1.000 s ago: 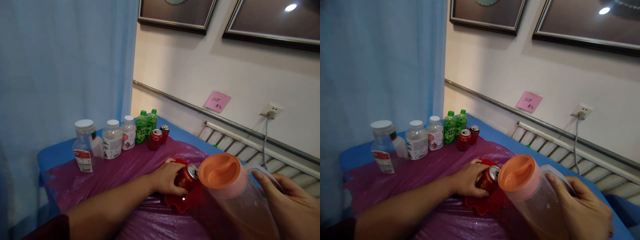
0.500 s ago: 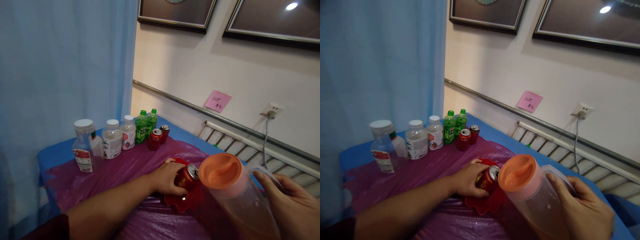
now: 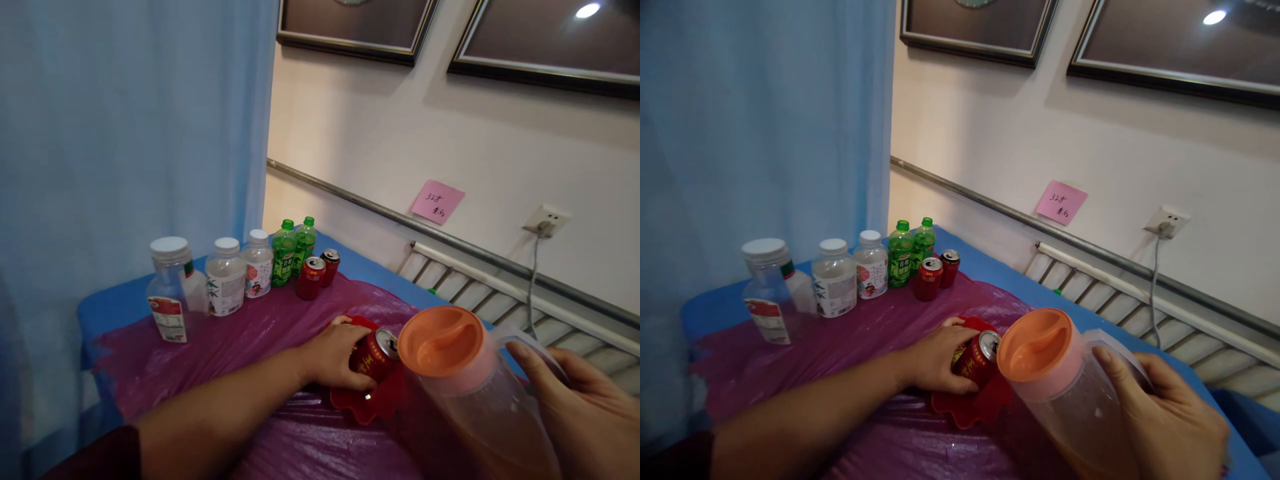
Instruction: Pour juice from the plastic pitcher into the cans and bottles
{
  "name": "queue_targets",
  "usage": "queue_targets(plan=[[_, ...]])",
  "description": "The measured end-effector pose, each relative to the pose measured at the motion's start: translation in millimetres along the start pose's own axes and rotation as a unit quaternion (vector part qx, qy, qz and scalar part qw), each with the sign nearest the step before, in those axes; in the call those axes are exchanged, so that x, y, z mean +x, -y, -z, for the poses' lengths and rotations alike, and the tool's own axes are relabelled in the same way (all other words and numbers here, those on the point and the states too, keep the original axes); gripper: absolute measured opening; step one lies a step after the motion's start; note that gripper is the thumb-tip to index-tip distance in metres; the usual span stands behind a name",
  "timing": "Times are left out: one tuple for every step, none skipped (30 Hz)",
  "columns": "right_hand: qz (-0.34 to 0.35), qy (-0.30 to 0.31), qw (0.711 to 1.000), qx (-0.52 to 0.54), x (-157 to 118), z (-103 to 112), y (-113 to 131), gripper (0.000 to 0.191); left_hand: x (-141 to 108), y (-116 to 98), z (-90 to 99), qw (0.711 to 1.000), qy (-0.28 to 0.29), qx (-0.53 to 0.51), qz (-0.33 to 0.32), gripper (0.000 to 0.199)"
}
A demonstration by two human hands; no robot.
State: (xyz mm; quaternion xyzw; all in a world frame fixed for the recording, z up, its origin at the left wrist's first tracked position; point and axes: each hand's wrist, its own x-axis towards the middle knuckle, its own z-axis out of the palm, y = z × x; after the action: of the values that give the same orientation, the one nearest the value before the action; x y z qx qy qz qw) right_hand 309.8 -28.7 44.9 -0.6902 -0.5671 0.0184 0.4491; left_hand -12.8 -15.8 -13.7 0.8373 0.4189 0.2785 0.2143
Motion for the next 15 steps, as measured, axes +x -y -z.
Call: queue_targets(plan=[[-0.020,-0.003,1.000,-0.016,0,0,3,0.052,0,0,0.1,1.000,-0.001,0.000,0.000,0.062],[-0.040,-0.004,0.999,-0.031,0,1,5,0.053,0,0,0.2,1.000,-0.002,0.000,0.000,0.062],[-0.054,-0.004,0.998,-0.043,-1,1,8,0.053,0,-1,0.3,1.000,-0.003,0.000,-0.001,0.062],[-0.059,-0.003,0.997,-0.049,-1,2,9,0.053,0,-1,0.3,1.000,-0.004,0.000,-0.002,0.061],[-0.061,-0.004,0.997,-0.053,-1,2,10,0.053,0,-1,0.4,1.000,-0.004,-0.001,-0.001,0.061],[-0.061,-0.006,0.997,-0.055,-1,2,11,0.053,0,-1,0.4,1.000,-0.004,-0.002,-0.001,0.061],[-0.060,-0.007,0.997,-0.053,-1,2,11,0.053,0,-1,0.4,1.000,-0.004,-0.004,0.000,0.061],[-0.059,-0.008,0.997,-0.050,-1,2,11,0.053,0,-1,0.4,1.000,-0.003,-0.005,0.001,0.061],[-0.061,-0.006,0.997,-0.045,-1,2,11,0.053,0,-1,0.3,1.000,-0.002,-0.005,0.003,0.061],[-0.064,-0.005,0.997,-0.041,-1,3,11,0.053,0,-1,0.1,1.000,-0.002,-0.005,0.004,0.061],[-0.065,-0.001,0.997,-0.037,-1,3,12,0.053,0,-1,-0.1,1.000,-0.001,-0.005,0.005,0.061],[-0.065,0.002,0.997,-0.036,-1,4,13,0.053,0,-1,-0.2,1.000,-0.001,-0.004,0.005,0.060],[-0.062,0.003,0.997,-0.038,-1,5,15,0.053,0,-1,-0.4,1.000,0.000,-0.004,0.004,0.061],[-0.059,0.001,0.997,-0.042,-1,5,16,0.053,0,-1,-0.5,1.000,-0.001,-0.004,0.004,0.061],[-0.054,0.000,0.997,-0.046,-1,6,17,0.053,0,0,-0.6,1.000,-0.001,-0.005,0.003,0.061]])
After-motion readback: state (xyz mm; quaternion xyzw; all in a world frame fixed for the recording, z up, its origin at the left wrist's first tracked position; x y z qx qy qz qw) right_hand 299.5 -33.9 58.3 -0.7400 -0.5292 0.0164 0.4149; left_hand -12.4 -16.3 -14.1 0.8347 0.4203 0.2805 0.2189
